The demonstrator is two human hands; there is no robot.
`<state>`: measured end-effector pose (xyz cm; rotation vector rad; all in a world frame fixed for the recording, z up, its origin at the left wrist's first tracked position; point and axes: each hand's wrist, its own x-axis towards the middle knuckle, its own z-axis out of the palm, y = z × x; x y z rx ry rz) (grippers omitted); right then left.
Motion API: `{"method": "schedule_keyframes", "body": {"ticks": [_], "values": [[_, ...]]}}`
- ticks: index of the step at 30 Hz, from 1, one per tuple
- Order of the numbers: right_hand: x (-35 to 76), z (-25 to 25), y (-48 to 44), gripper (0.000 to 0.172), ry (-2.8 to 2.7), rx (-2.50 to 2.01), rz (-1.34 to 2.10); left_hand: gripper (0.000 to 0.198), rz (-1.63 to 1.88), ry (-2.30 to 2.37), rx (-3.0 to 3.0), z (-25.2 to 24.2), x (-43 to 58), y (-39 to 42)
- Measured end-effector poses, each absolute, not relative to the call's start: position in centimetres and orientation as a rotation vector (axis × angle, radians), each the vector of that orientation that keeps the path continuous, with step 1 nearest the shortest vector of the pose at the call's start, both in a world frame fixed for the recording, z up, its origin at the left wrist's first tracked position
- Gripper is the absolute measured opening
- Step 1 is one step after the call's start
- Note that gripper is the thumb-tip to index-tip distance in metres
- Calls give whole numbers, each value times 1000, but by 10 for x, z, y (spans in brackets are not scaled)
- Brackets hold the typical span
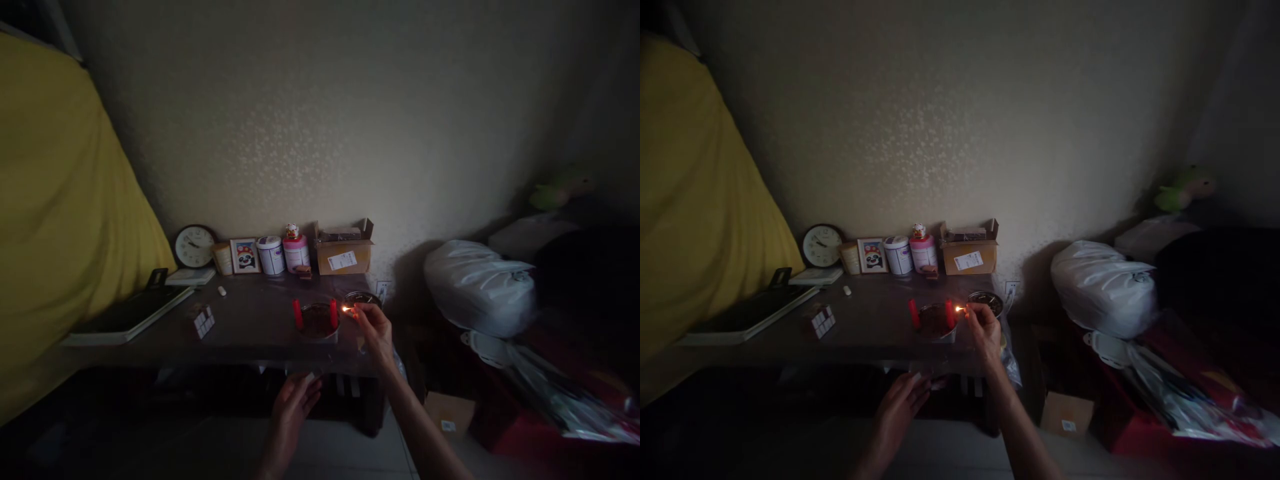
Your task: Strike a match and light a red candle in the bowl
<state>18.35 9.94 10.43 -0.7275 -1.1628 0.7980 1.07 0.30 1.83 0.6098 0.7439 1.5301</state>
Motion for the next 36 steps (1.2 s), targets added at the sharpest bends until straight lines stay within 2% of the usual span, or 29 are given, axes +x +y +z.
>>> {"method": "schedule_keyframes", "body": {"ticks": [18, 36], "values": [[166, 114, 120, 28, -1053, -648, 935, 22, 1520, 725, 600, 18, 9, 4], [157, 123, 117, 31, -1041, -674, 902, 31, 1527, 749, 563, 21, 11, 4]]}}
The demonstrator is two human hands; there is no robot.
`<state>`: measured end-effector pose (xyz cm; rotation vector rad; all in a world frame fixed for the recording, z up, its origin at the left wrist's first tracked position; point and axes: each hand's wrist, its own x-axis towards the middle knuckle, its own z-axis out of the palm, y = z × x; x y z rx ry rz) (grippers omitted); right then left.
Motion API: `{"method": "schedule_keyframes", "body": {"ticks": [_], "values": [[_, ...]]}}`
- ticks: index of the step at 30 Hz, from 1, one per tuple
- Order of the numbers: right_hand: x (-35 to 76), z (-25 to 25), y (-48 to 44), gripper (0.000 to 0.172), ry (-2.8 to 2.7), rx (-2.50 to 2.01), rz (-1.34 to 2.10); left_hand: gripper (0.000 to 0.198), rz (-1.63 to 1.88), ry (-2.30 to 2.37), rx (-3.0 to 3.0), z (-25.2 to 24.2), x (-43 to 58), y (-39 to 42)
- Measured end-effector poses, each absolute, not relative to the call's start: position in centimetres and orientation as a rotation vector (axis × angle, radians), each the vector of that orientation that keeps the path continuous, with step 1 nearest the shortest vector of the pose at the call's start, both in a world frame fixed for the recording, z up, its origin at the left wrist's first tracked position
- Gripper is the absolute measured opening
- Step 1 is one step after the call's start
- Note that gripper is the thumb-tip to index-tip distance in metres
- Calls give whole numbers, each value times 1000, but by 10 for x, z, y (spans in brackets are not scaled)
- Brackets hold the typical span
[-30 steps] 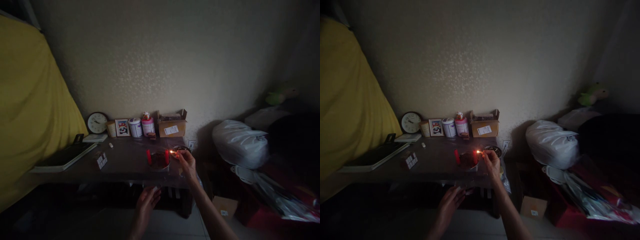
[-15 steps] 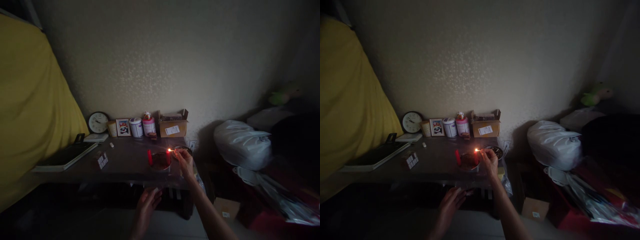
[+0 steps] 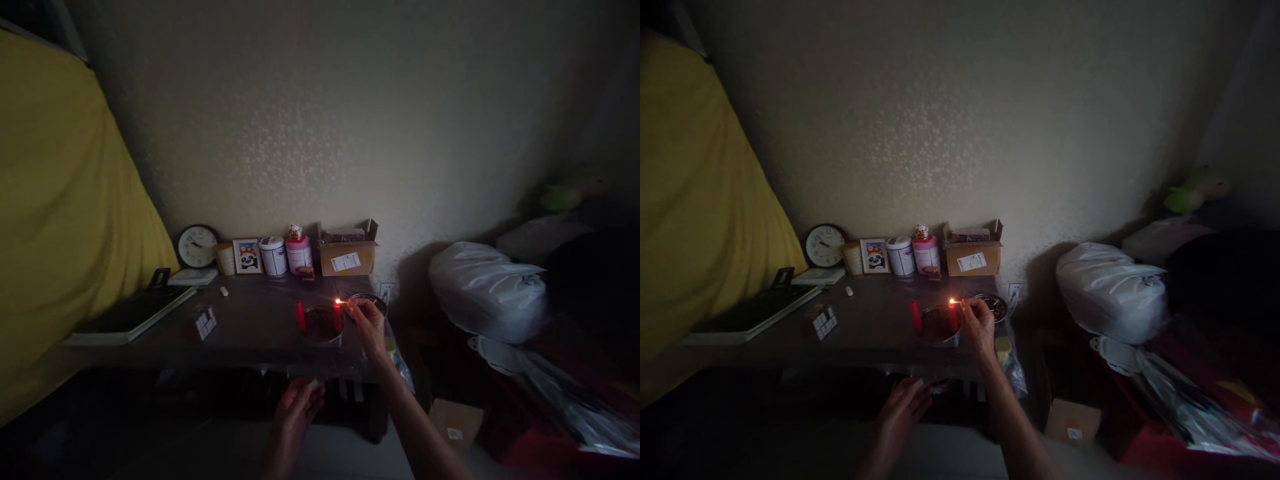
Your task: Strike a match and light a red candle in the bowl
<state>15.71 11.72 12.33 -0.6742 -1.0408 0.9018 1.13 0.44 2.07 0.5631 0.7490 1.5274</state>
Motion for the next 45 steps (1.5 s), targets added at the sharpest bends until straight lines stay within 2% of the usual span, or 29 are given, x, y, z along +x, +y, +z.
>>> {"method": "schedule_keyframes", "body": {"ticks": [15, 38, 45], "values": [[158, 126, 113, 32, -1048, -680, 904, 31, 1513, 744, 575, 19, 11, 5], [155, 128, 112, 25, -1065, -696, 923, 33, 1495, 766, 573, 19, 10, 5], [160, 125, 112, 17, -1098, -714, 894, 34, 1497, 760, 583, 23, 10, 4]]}}
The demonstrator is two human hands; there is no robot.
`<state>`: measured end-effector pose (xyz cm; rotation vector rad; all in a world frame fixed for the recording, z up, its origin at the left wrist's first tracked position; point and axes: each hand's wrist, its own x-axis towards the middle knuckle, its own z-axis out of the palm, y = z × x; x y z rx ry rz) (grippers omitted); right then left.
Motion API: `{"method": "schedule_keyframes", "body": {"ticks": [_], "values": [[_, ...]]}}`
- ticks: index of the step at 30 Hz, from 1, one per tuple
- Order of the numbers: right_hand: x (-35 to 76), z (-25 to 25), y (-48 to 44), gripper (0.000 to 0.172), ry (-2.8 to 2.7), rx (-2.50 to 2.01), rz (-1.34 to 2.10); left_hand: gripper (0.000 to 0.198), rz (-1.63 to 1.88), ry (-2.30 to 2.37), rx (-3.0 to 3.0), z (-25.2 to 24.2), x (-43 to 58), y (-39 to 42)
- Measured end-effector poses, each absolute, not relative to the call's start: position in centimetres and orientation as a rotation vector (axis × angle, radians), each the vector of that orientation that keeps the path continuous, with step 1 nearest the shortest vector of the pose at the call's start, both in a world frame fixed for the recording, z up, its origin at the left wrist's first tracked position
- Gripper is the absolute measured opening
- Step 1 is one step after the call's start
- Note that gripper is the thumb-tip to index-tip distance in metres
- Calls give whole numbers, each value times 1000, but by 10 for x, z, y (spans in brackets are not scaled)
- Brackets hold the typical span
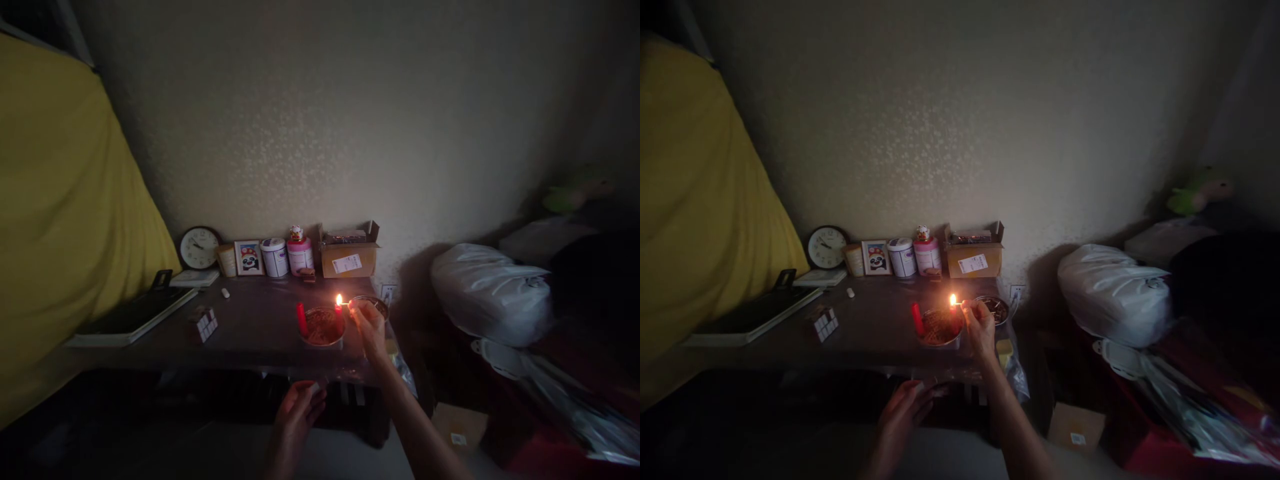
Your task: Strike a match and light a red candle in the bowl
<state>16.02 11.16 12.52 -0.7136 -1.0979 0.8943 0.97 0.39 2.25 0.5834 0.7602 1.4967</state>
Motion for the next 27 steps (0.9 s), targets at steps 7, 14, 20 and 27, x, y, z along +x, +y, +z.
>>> {"method": "schedule_keyframes", "body": {"ticks": [7, 14, 20, 27], "values": [[168, 133, 109, 25, -1067, -672, 959, 31, 1500, 750, 583, 18, 8, 5], [213, 161, 90, 36, -1082, -636, 1067, 33, 1501, 740, 574, 22, 11, 4], [257, 134, 98, 26, -1124, -842, 942, 37, 1488, 755, 527, 28, 13, 2], [286, 120, 100, 32, -1127, -918, 853, 36, 1464, 775, 549, 24, 12, 1]]}}
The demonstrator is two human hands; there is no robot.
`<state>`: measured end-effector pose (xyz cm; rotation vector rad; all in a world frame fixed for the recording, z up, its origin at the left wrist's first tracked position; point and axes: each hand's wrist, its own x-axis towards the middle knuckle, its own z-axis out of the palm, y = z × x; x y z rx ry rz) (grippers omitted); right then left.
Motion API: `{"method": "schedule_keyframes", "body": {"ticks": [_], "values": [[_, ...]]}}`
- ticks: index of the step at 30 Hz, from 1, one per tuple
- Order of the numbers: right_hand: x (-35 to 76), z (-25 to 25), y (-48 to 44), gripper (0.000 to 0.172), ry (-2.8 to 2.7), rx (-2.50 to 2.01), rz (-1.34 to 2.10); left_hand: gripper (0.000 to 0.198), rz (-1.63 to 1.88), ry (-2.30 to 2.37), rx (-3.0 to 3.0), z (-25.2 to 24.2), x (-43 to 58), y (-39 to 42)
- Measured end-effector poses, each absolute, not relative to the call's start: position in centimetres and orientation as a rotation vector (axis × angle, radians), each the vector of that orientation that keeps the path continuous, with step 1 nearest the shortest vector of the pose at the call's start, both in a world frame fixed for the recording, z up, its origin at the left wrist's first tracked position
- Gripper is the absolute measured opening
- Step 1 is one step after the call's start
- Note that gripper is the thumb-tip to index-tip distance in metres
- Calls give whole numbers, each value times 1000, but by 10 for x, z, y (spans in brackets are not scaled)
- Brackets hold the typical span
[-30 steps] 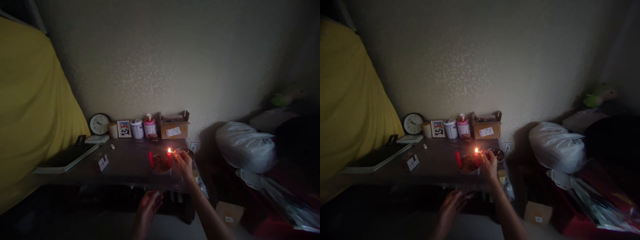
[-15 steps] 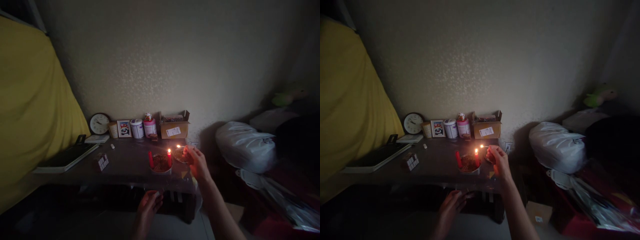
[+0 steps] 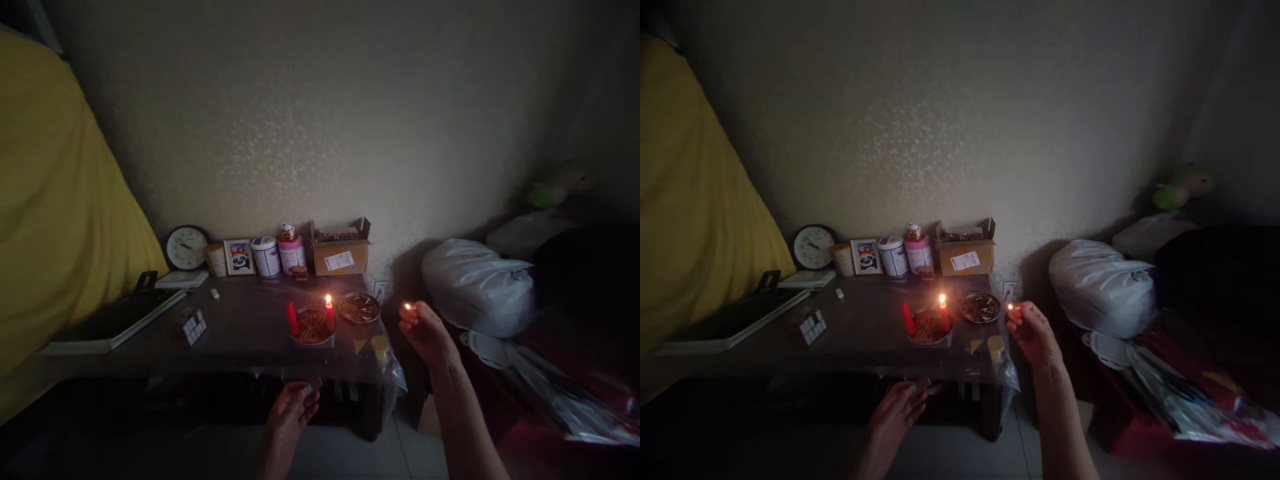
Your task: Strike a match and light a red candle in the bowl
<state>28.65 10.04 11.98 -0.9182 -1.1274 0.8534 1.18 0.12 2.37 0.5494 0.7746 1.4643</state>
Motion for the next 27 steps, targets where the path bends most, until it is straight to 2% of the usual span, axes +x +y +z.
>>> {"method": "schedule_keyframes", "body": {"ticks": [5, 10, 14, 27], "values": [[299, 95, 113, 18, -1114, -1091, 744, 34, 1462, 762, 555, 22, 10, 1], [297, 70, 134, 22, -1066, -1110, 777, 36, 1447, 766, 543, 28, 11, 1], [286, 56, 146, 18, -1038, -1161, 801, 37, 1439, 766, 527, 27, 11, 2], [255, 69, 187, 16, -1134, -1275, 656, 45, 1454, 842, 463, 22, 8, 10]]}}
